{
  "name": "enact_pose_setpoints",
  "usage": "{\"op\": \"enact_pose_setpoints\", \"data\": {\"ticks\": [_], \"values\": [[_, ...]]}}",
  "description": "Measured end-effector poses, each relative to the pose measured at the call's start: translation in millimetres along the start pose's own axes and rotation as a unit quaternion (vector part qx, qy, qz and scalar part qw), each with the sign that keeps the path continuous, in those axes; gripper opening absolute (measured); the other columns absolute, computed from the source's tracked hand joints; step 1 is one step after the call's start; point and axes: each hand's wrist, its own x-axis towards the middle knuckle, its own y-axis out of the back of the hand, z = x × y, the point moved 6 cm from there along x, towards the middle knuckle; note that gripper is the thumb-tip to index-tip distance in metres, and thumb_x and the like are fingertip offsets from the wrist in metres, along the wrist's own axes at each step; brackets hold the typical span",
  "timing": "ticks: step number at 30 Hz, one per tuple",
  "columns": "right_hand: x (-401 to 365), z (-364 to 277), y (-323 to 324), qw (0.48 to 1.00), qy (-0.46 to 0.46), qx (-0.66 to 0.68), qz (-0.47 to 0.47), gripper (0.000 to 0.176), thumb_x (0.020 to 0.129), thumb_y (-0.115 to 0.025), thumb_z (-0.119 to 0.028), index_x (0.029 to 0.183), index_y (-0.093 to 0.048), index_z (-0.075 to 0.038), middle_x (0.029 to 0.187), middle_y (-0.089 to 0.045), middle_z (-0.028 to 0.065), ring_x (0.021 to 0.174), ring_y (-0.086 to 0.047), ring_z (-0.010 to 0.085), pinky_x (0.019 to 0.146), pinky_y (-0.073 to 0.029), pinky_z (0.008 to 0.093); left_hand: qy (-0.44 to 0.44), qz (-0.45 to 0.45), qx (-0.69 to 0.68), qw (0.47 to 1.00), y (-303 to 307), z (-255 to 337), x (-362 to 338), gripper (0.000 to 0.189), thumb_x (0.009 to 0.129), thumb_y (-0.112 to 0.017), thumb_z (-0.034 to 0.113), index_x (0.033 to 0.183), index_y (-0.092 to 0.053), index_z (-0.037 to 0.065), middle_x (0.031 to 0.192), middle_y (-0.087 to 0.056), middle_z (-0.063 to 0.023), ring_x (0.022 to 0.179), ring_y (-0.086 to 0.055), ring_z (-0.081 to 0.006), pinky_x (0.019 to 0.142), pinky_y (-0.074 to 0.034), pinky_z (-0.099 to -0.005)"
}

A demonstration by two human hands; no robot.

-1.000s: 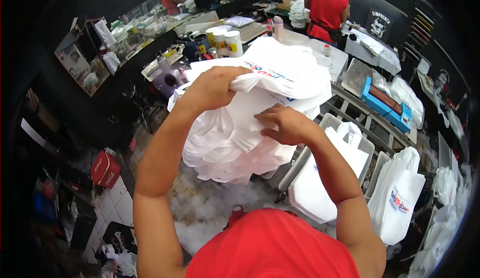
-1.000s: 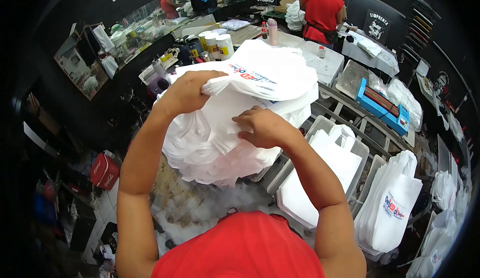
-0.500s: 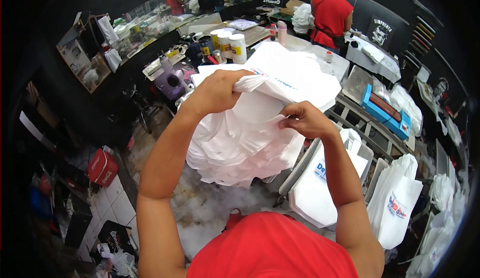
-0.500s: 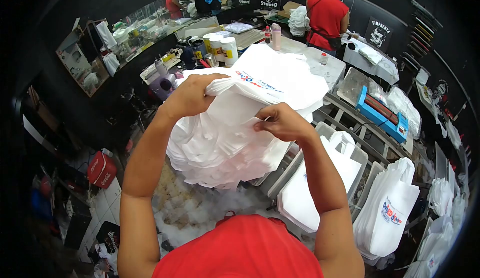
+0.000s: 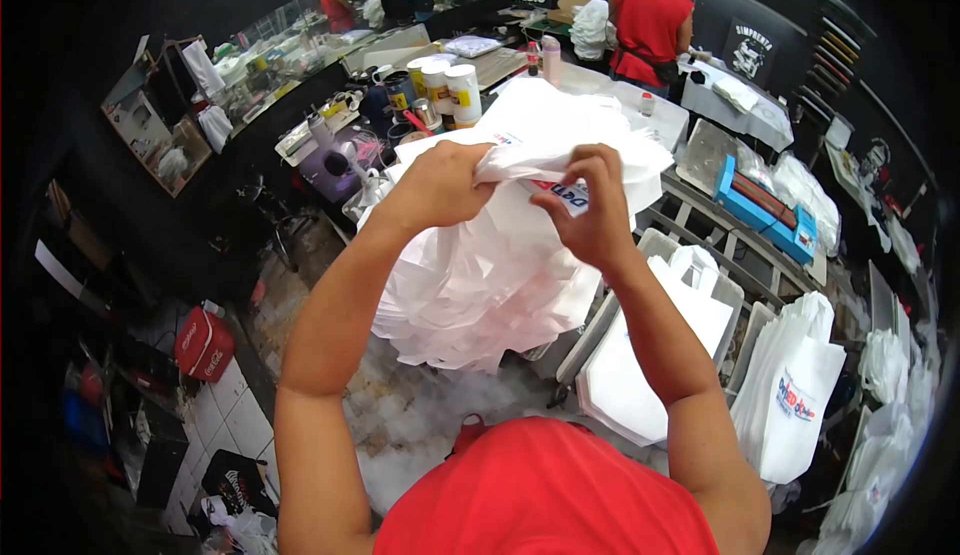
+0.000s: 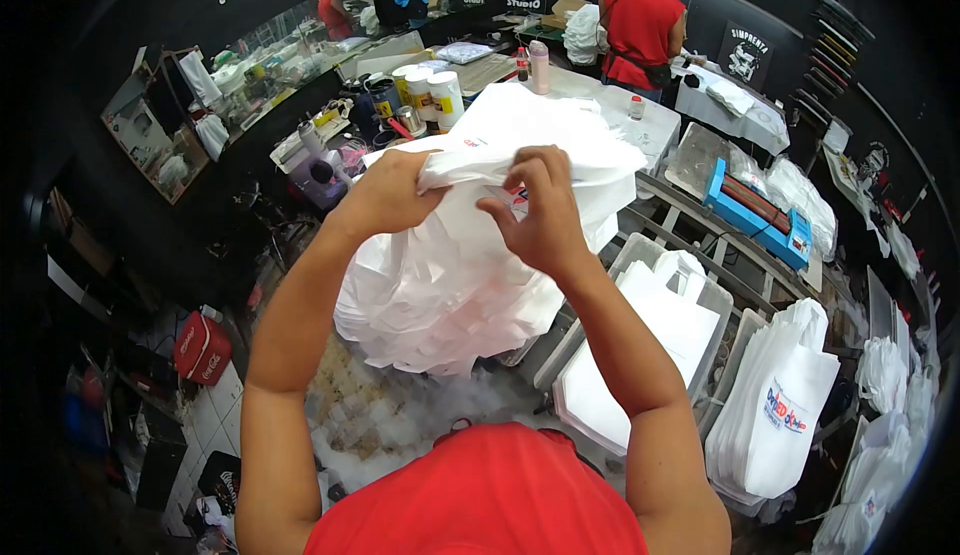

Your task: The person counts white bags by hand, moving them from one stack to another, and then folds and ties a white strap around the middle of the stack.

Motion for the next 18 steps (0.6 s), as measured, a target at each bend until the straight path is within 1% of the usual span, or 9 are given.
{"op": "enact_pose_setpoints", "data": {"ticks": [1,2,4,6,8,9,12,15,18], "values": [[-7,-12,7,0.994,0.05,-0.095,0.015,0.037,0.071,-0.084,-0.006,0.099,-0.058,-0.008,0.1,-0.056,0.0117,0.093,-0.051,0.0338,0.085,-0.041,0.042,0.002,0.016,0.016,1.0,6,1,1,0.038,0.076,-0.065,0.005,0.114,-0.068,0.005,0.099,-0.071,-0.0205,0.093,-0.067,-0.039,0.082,-0.054,-0.0403],[-17,-20,9,0.996,0.048,-0.067,-0.039,0.034,0.075,-0.081,-0.005,0.102,-0.06,-0.007,0.103,-0.057,0.0121,0.097,-0.054,0.0342,0.088,-0.042,0.0432,0.002,0.016,0.016,1.0,11,4,1,0.038,0.076,-0.065,0.005,0.114,-0.068,0.005,0.099,-0.071,-0.0205,0.093,-0.067,-0.039,0.082,-0.054,-0.0403],[-35,-24,-10,0.951,-0.033,0.107,-0.288,0.031,0.08,-0.076,-0.003,0.109,-0.063,-0.005,0.107,-0.061,0.0126,0.105,-0.057,0.0338,0.092,-0.044,0.0432,-0.018,0.024,0.038,0.999,21,10,3,0.04,0.075,-0.066,0.004,0.115,-0.068,0.007,0.101,-0.071,-0.0193,0.094,-0.067,-0.038,0.085,-0.054,-0.0412],[-47,-19,-16,0.956,-0.038,0.06,-0.284,0.03,0.085,-0.07,-0.003,0.115,-0.066,-0.005,0.109,-0.065,0.0117,0.111,-0.059,0.0321,0.093,-0.048,0.0416,-0.049,0.025,0.074,0.996,17,7,2,0.043,0.074,-0.065,0.003,0.116,-0.068,0.01,0.105,-0.071,-0.0165,0.098,-0.067,-0.036,0.088,-0.053,-0.0413],[-56,1,-28,0.927,-0.014,0.014,-0.375,0.027,0.086,-0.068,-0.001,0.112,-0.07,-0.004,0.106,-0.069,0.0154,0.102,-0.063,0.0362,0.09,-0.052,0.0428,-0.063,-0.033,0.101,0.992,21,20,5,0.04,0.075,-0.067,0.005,0.113,-0.07,0.015,0.103,-0.072,-0.0127,0.098,-0.067,-0.0333,0.085,-0.054,-0.0427],[-52,2,-29,0.913,-0.037,-0.007,-0.407,0.019,0.089,-0.065,-0.009,0.106,-0.07,-0.005,0.106,-0.07,0.0108,0.107,-0.063,0.0309,0.087,-0.051,0.0381,-0.038,-0.08,0.107,0.99,23,28,5,0.047,0.071,-0.066,-0.003,0.116,-0.068,0.01,0.111,-0.071,-0.0117,0.104,-0.065,-0.0332,0.092,-0.052,-0.04],[-42,-1,-25,0.911,-0.106,-0.005,-0.398,0.008,0.085,-0.069,-0.005,0.093,-0.069,-0.003,0.099,-0.071,0.0114,0.101,-0.066,0.03,0.085,-0.052,0.0362,-0.046,-0.101,0.093,0.99,18,21,0,0.048,0.07,-0.067,-0.003,0.116,-0.068,0.009,0.111,-0.071,-0.0123,0.105,-0.065,-0.0335,0.093,-0.051,-0.0399],[-34,9,-19,0.923,-0.19,0.054,-0.331,0.014,0.078,-0.079,-0.002,0.083,-0.065,-0.002,0.088,-0.071,0.0116,0.083,-0.069,0.0271,0.076,-0.054,0.0345,-0.053,-0.083,0.061,0.993,16,15,-5,0.046,0.071,-0.066,-0.003,0.115,-0.068,0.008,0.11,-0.071,-0.0143,0.105,-0.065,-0.0345,0.093,-0.051,-0.0408],[-30,17,-17,0.907,-0.263,0.13,-0.304,0.016,0.077,-0.079,0.0,0.078,-0.063,-0.001,0.083,-0.07,0.0099,0.078,-0.068,0.0204,0.072,-0.053,0.0331,-0.051,-0.068,0.034,0.996,17,12,-9,0.043,0.072,-0.066,0.001,0.115,-0.068,0.009,0.108,-0.071,-0.0158,0.104,-0.065,-0.0359,0.091,-0.052,-0.0424]]}}
